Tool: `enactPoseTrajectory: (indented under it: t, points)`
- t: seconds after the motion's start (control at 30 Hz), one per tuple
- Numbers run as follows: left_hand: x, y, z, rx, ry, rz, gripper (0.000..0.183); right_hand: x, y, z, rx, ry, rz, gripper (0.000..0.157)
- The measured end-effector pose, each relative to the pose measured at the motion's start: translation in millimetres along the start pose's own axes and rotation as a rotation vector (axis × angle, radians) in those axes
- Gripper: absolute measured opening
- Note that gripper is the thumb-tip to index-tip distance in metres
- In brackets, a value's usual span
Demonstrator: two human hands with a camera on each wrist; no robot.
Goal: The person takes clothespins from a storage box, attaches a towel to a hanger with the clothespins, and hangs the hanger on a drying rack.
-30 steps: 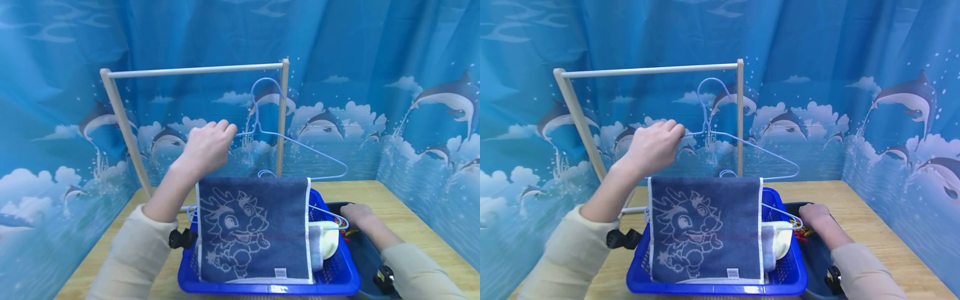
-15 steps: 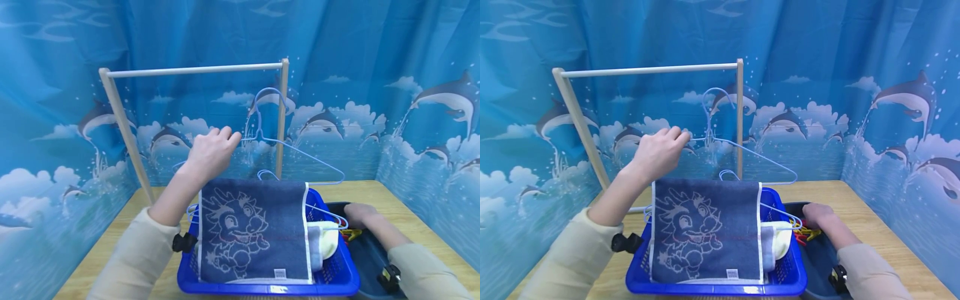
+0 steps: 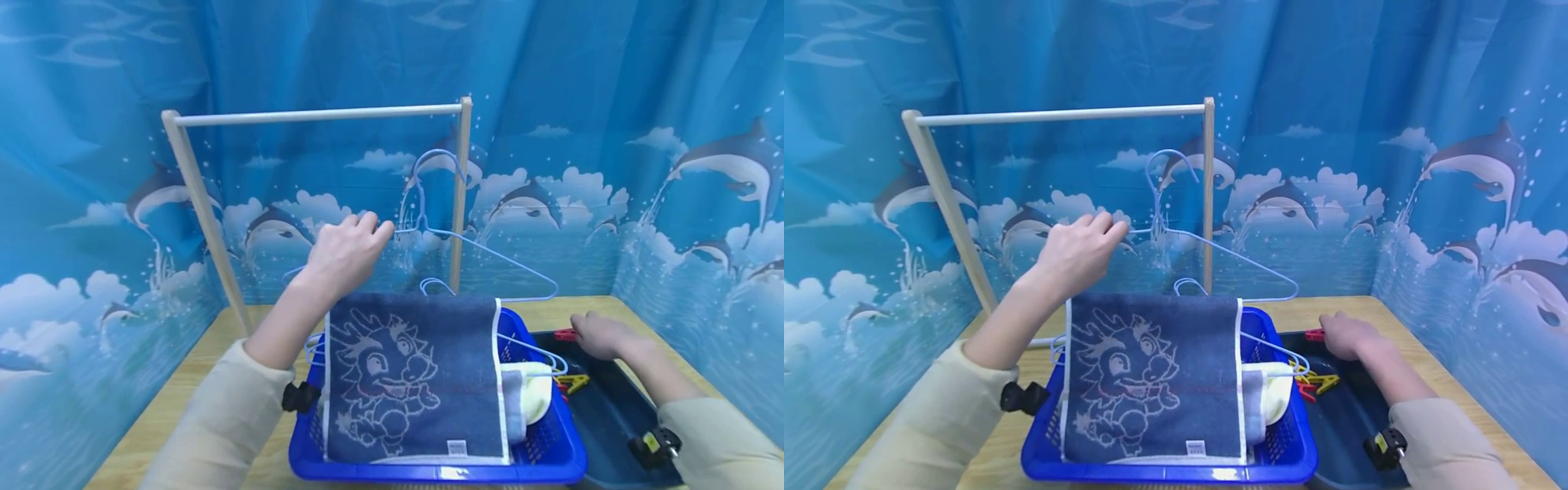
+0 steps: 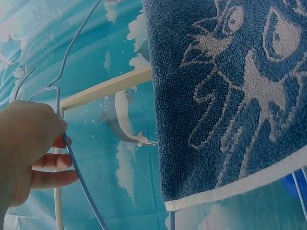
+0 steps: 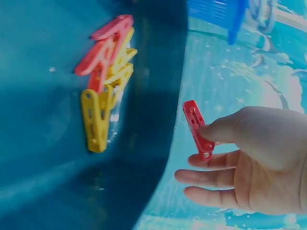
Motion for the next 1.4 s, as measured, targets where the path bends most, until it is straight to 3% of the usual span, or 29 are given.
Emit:
enactPoseTrajectory:
  t: [0.27,0.53,0.77,1.0,1.4]
  points:
    - [1.9,-0.2,2.1,0.000,-0.014,-0.008,0.016,16,-6,-31.8,-0.131,0.086,-0.114,0.005]
    - [2.4,0.0,3.0,-0.003,-0.006,-0.009,0.018,24,-15,-64.7,-0.242,0.080,-0.077,0.014]
    - [-0.8,-0.6,3.4,-0.060,0.038,0.005,0.015,34,-31,-98.3,-0.399,0.071,-0.089,0.017]
    - [0.2,-2.6,5.1,-0.080,0.032,-0.002,0.015,60,-56,-124.2,-0.588,0.037,-0.215,0.008]
    - [-1.9,-2.8,6.2,-0.082,0.040,0.001,0.015,114,-83,-138.5,-0.766,-0.048,-0.456,0.031]
Point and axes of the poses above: each hand's wrist, its own y-axis towards the middle knuckle, its own z-axis out of the palm, x = y × z, the point moved 10 cm from there along y, towards the middle knuckle, and after that the axes turned 11 degrees about y, right-handed, at the moved point
